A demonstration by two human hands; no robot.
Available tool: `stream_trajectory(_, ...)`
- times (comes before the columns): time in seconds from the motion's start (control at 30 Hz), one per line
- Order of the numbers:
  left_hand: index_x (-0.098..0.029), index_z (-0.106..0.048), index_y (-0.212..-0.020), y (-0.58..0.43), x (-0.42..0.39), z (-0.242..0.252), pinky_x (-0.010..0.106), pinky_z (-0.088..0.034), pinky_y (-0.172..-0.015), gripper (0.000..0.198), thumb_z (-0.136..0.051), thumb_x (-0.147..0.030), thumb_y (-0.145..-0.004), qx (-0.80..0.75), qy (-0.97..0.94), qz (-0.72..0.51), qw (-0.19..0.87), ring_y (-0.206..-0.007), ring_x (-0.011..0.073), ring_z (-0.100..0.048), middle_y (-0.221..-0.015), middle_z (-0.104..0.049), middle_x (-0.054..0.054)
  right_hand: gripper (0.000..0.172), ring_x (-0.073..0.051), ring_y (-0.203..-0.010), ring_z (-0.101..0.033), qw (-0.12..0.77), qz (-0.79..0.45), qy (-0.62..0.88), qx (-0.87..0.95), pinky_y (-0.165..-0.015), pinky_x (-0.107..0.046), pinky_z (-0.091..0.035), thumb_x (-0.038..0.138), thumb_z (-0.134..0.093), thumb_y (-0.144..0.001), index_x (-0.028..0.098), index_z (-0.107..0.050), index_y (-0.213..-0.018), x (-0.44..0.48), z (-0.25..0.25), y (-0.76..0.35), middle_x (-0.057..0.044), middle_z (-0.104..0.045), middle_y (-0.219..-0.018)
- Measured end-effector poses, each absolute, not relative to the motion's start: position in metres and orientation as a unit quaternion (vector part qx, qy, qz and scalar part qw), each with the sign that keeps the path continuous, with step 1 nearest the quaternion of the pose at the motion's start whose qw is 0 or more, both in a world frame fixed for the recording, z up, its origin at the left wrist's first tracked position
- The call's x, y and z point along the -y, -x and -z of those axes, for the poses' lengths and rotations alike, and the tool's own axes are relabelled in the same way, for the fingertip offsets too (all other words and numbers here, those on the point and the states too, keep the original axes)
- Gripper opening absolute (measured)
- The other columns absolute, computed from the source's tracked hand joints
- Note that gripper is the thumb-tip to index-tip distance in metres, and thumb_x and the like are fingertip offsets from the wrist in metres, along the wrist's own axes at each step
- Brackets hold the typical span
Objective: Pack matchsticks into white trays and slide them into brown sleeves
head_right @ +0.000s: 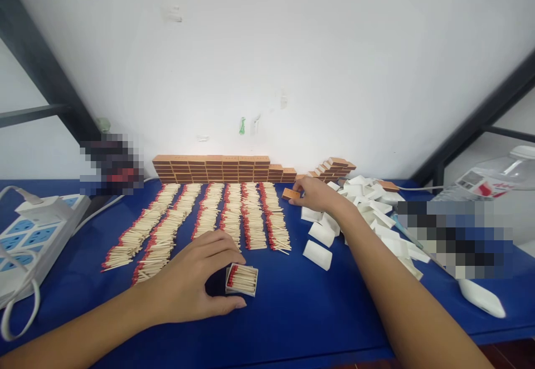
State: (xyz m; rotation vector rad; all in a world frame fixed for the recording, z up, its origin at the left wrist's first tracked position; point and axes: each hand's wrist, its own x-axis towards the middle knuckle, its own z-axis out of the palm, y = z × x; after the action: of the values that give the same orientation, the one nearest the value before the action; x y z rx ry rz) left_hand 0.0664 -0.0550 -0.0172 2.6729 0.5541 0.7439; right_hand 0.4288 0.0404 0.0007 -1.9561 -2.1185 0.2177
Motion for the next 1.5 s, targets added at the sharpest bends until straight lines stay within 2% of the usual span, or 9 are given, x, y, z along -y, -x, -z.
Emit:
stream_trajectory(0.1,-0.021,-0.066,-0.122,-0.067,0.056,0.016,0.047,-0.056,-0.099,0.055,-0.085,-0.053,-0.082,-0.208,-0.922,-0.294,0.142,-0.107,0.0279,-0.067,-0.107,-0.074,0.007,0.021,-0.026,-0.082,-0.067,0.127,-0.068,0.676,0.723,-0.068,-0.035,-0.044,0.038,-0.081,-0.074,0.022,-0.07,-0.082,-0.038,-0.004,-0.431,-0.008,-0.076,-0.09)
stream_trajectory(0.23,-0.021,-0.064,-0.121,-0.067,0.052,0.012,0.045,-0.057,-0.095,0.036,-0.074,-0.042,-0.095,-0.242,-0.895,-0.36,0.104,-0.101,0.0255,-0.068,-0.106,-0.074,0.007,0.032,-0.025,-0.082,-0.065,0.182,-0.051,0.642,0.743,-0.07,-0.035,-0.044,0.046,-0.078,-0.08,0.022,-0.072,-0.1,-0.025,-0.022,-0.413,-0.009,-0.076,-0.1)
stream_trajectory(0.4,-0.021,-0.059,-0.136,-0.063,0.035,0.01,0.049,-0.054,-0.103,0.048,-0.075,-0.038,-0.094,-0.299,-0.858,-0.417,0.025,-0.114,0.0292,-0.066,-0.122,-0.072,0.011,0.036,-0.017,-0.065,-0.056,0.216,-0.172,0.487,0.828,-0.059,-0.03,-0.038,0.05,-0.078,-0.086,0.026,-0.072,-0.111,0.016,-0.04,-0.341,0.0,-0.067,-0.078)
stream_trajectory(0.57,-0.021,-0.069,-0.119,-0.06,0.025,0.013,0.041,-0.057,-0.088,0.033,-0.079,-0.034,-0.091,-0.268,-0.86,-0.433,0.032,-0.096,0.0241,-0.069,-0.105,-0.075,0.008,0.036,-0.014,-0.066,-0.053,0.256,-0.194,0.42,0.849,-0.059,-0.027,-0.04,0.025,-0.078,-0.085,0.025,-0.071,-0.119,0.044,-0.039,-0.297,0.0,-0.066,-0.084)
stream_trajectory(0.67,-0.02,-0.072,-0.115,-0.06,0.025,0.011,0.038,-0.057,-0.083,0.029,-0.079,-0.029,-0.089,-0.276,-0.843,-0.461,0.038,-0.09,0.0219,-0.069,-0.1,-0.076,0.006,0.041,-0.012,-0.067,-0.053,0.282,-0.272,0.417,0.82,-0.06,-0.027,-0.044,0.028,-0.08,-0.085,0.024,-0.066,-0.123,0.04,-0.037,-0.3,-0.002,-0.069,-0.1)
stream_trajectory(1.0,-0.02,-0.076,-0.113,-0.057,0.019,0.009,0.036,-0.056,-0.08,0.028,-0.082,-0.031,-0.089,-0.296,-0.827,-0.477,0.023,-0.085,0.0202,-0.069,-0.094,-0.078,0.004,0.035,-0.015,-0.078,-0.059,0.345,-0.471,0.391,0.712,-0.066,-0.028,-0.048,0.052,-0.079,-0.088,0.019,-0.073,-0.098,0.031,-0.022,-0.289,-0.003,-0.068,-0.089)
stream_trajectory(1.17,-0.019,-0.075,-0.12,-0.054,0.016,0.013,0.037,-0.057,-0.079,0.04,-0.082,-0.043,-0.089,-0.319,-0.831,-0.455,-0.017,-0.085,0.023,-0.073,-0.092,-0.079,0.006,0.046,-0.01,-0.053,-0.045,0.358,-0.458,0.481,0.656,-0.047,-0.024,-0.029,0.064,-0.075,-0.086,0.018,-0.069,-0.083,0.023,-0.025,-0.3,0.003,-0.056,-0.06)
stream_trajectory(1.37,-0.018,-0.074,-0.112,-0.055,0.017,0.013,0.04,-0.057,-0.079,0.037,-0.081,-0.046,-0.089,-0.365,-0.815,-0.447,-0.059,-0.085,0.0256,-0.074,-0.095,-0.08,0.006,0.052,-0.009,-0.05,-0.038,0.414,-0.427,0.502,0.628,-0.046,-0.025,-0.024,0.069,-0.074,-0.084,0.019,-0.063,-0.075,0.005,-0.027,-0.325,0.003,-0.054,-0.059)
stream_trajectory(1.5,-0.019,-0.073,-0.113,-0.055,0.018,0.014,0.04,-0.055,-0.08,0.036,-0.081,-0.045,-0.09,-0.363,-0.82,-0.437,-0.06,-0.087,0.0259,-0.074,-0.095,-0.08,0.005,0.047,-0.008,-0.052,-0.036,0.368,-0.459,0.482,0.649,-0.047,-0.025,-0.021,0.065,-0.077,-0.084,0.019,-0.067,-0.08,0.013,-0.026,-0.313,0.004,-0.05,-0.063)
